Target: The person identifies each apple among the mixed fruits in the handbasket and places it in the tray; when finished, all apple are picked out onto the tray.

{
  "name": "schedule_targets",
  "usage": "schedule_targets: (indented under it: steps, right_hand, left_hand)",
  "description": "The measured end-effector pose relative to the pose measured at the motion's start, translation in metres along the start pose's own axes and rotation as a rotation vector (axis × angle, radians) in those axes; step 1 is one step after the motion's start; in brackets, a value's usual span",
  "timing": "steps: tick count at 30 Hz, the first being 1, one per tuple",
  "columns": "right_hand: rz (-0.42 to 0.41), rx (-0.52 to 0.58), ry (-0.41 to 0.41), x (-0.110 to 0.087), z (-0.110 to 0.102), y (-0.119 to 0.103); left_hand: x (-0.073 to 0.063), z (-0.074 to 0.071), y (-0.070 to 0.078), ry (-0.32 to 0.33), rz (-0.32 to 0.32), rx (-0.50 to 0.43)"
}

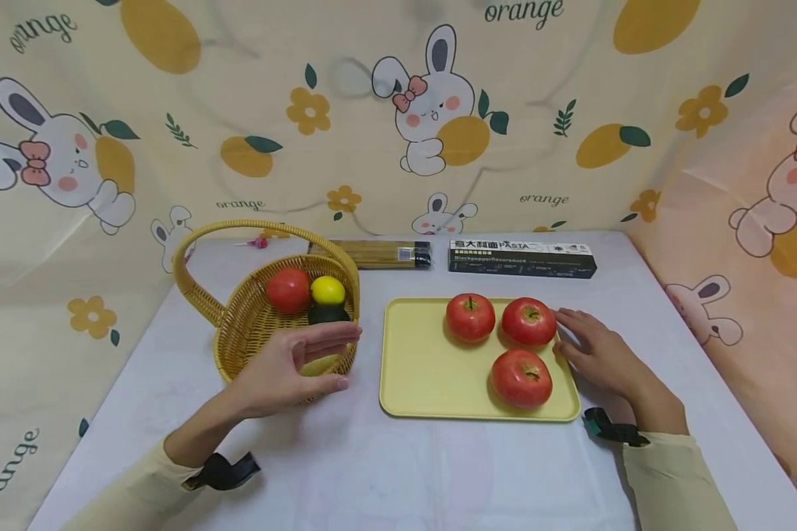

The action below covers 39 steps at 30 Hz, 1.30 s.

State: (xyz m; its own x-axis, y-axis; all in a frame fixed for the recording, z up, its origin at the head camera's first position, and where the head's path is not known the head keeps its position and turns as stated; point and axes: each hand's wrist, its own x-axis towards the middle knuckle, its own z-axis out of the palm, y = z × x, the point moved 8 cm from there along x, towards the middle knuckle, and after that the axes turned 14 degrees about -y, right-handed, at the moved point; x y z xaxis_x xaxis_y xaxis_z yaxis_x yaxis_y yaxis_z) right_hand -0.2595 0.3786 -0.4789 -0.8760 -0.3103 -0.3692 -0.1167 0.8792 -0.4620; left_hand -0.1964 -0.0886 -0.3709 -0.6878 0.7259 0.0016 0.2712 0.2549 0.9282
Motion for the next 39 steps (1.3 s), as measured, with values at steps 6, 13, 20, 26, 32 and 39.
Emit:
schedule_targets:
  steps: [6, 13, 20, 26, 32, 39]
  right_hand:
    - [0.009, -0.003, -0.001, 0.0, 0.002, 0.0]
    - [0.009, -0.009, 0.004, 0.0, 0.002, -0.001]
    - [0.014, -0.008, 0.01, -0.001, 0.0, -0.003]
    - [0.014, -0.004, 0.01, -0.001, 0.0, -0.004]
    - [-0.012, -0.007, 0.015, -0.001, -0.001, -0.004]
    - [-0.005, -0.005, 0.013, -0.001, -0.001, -0.002]
  left_hand:
    - [-0.031, -0.034, -0.002, 0.094, -0.027, 0.077]
    - [-0.056, -0.076, -0.003, 0.216, -0.087, 0.27]
    - [-0.053, -0.106, 0.003, 0.287, -0.139, 0.627]
    - [-0.029, -0.116, 0.0, 0.197, -0.214, 0.786]
    - [-0.008, -0.122, -0.007, 0.129, -0.303, 0.84]
    - [0.013, -0.132, -0.02, 0.075, -0.37, 0.836]
